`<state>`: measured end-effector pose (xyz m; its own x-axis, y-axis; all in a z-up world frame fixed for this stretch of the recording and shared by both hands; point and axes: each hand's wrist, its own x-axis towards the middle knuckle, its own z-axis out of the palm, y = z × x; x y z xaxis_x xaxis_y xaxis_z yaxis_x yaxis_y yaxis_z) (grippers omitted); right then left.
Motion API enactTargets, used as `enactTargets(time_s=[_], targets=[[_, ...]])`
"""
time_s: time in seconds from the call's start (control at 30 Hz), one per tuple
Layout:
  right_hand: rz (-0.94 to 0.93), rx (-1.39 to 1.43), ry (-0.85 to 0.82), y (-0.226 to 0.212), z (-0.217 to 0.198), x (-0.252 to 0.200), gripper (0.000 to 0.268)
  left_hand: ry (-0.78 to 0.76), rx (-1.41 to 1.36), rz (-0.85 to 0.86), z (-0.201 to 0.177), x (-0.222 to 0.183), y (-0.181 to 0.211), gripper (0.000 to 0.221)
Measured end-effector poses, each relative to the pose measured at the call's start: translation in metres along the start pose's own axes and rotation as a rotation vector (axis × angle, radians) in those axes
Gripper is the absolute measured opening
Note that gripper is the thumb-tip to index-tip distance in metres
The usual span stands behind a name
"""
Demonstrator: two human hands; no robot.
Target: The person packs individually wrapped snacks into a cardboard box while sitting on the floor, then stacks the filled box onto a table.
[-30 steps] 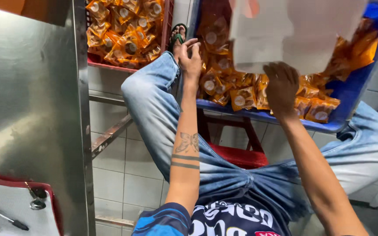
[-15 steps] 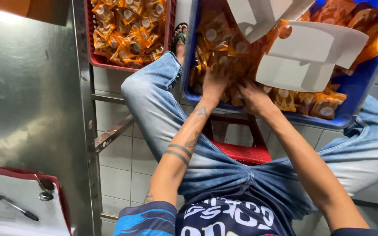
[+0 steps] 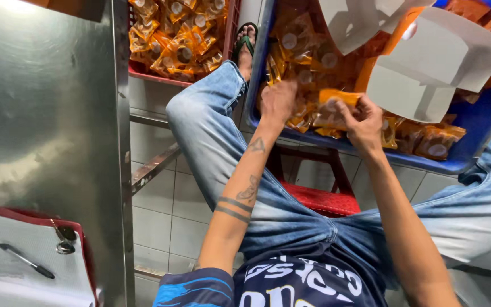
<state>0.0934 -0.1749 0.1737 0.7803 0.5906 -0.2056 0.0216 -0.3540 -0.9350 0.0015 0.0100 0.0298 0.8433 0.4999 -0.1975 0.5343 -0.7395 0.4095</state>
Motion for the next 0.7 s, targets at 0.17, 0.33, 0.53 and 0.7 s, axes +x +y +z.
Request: enactTargets(time_s=[0.17, 0.33, 0.53, 0.7], targets=[[0.375, 0.558, 0.093, -0.065, 0.013, 0.025, 0.038, 0.236, -0.78, -0.139, -0.161, -0.02, 0.076, 0.022], [0.003, 0.361, -0.081, -0.108, 0.018, 0.054, 0.023, -0.208, -1.666, -0.145, -0.182, -0.028, 0.053, 0.019], [-0.446, -0.177, -0.349, -0.104, 0.047, 0.058, 0.022, -0.486, -2.017, -0.257, -0.189, -0.033, 0.06, 0.039], [-0.437, -0.384, 0.081, -0.043, 0.064, 0.06, 0.029, -0.213, -2.082, -0.256, -0.157, -0.025, 0.022, 0.03]])
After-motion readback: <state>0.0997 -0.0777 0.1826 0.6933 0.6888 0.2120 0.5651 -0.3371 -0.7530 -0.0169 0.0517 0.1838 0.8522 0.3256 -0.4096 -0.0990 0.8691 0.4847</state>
